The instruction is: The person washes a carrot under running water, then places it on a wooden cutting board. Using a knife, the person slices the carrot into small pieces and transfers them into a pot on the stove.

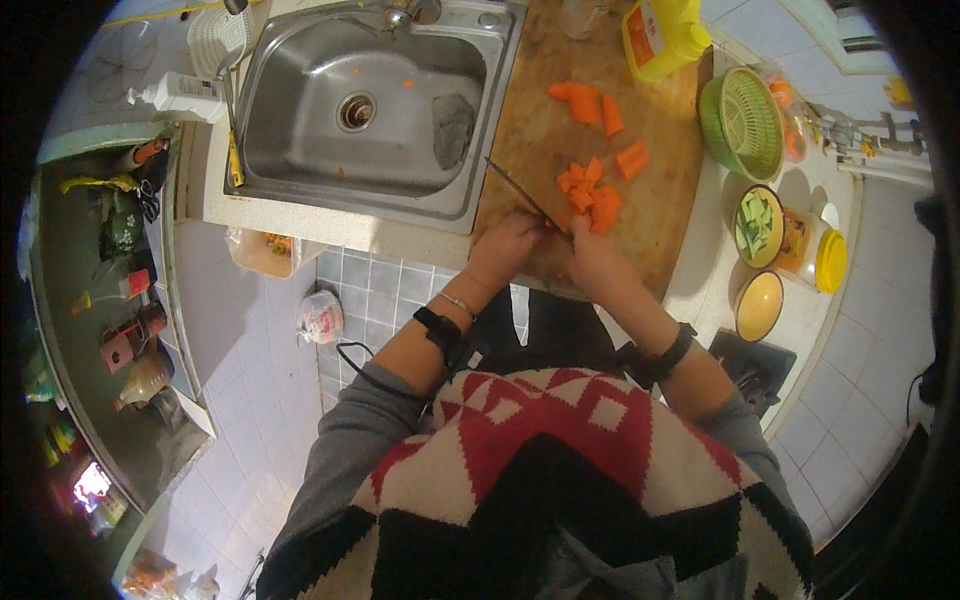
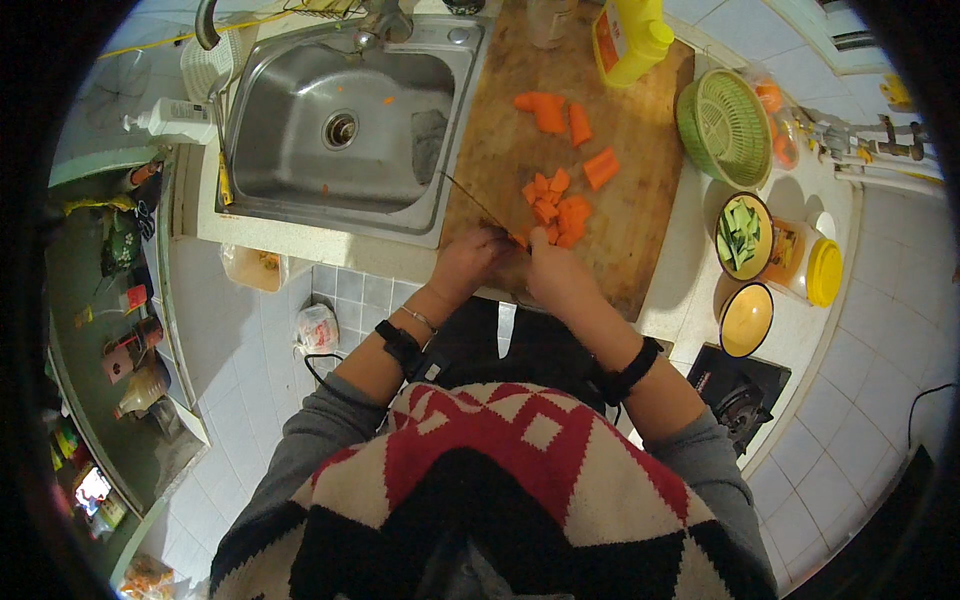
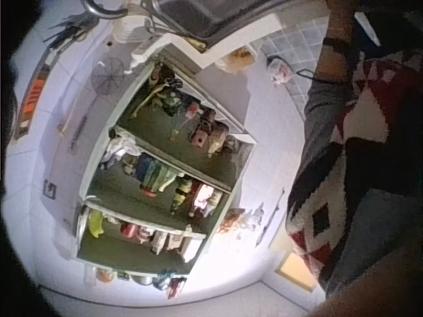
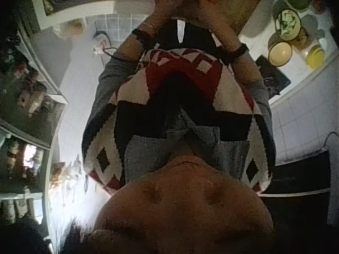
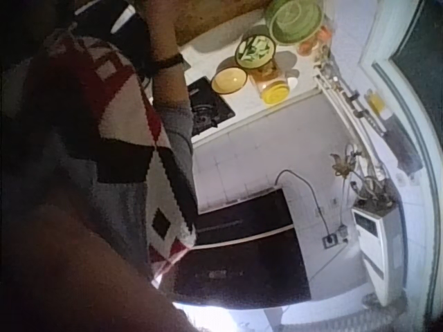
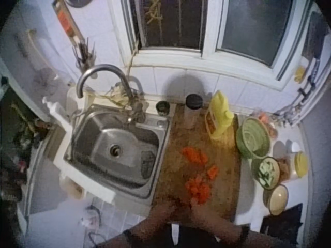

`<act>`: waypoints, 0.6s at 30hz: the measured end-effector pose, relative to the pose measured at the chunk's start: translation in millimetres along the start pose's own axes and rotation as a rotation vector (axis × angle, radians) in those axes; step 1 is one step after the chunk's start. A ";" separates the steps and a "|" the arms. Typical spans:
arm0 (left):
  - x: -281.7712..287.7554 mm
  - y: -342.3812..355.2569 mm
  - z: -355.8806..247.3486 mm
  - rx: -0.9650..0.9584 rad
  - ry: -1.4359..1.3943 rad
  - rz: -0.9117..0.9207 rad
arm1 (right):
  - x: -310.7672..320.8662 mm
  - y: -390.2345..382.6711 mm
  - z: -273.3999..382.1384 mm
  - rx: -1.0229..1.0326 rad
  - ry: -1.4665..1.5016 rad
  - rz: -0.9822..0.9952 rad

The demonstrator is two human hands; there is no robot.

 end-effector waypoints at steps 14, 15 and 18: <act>-1.4 -0.4 2.5 -0.050 -0.015 -0.068 | 7.5 -5.5 1.4 0.081 0.003 -0.064; -1.5 -0.7 2.8 -0.045 -0.009 -0.059 | 8.5 -6.9 1.8 0.093 -0.013 -0.079; -2.5 -0.7 3.1 -0.030 0.006 -0.014 | 8.3 -8.1 1.5 0.094 -0.016 -0.069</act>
Point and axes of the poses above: each hand's wrist, its own y-axis towards the middle knuckle, its own x-axis out of the back of the hand, z = x × y, the point moved 2 cm from there along y, towards the middle knuckle, and after that the axes turned 4 degrees about -x, right-handed, at the moved point
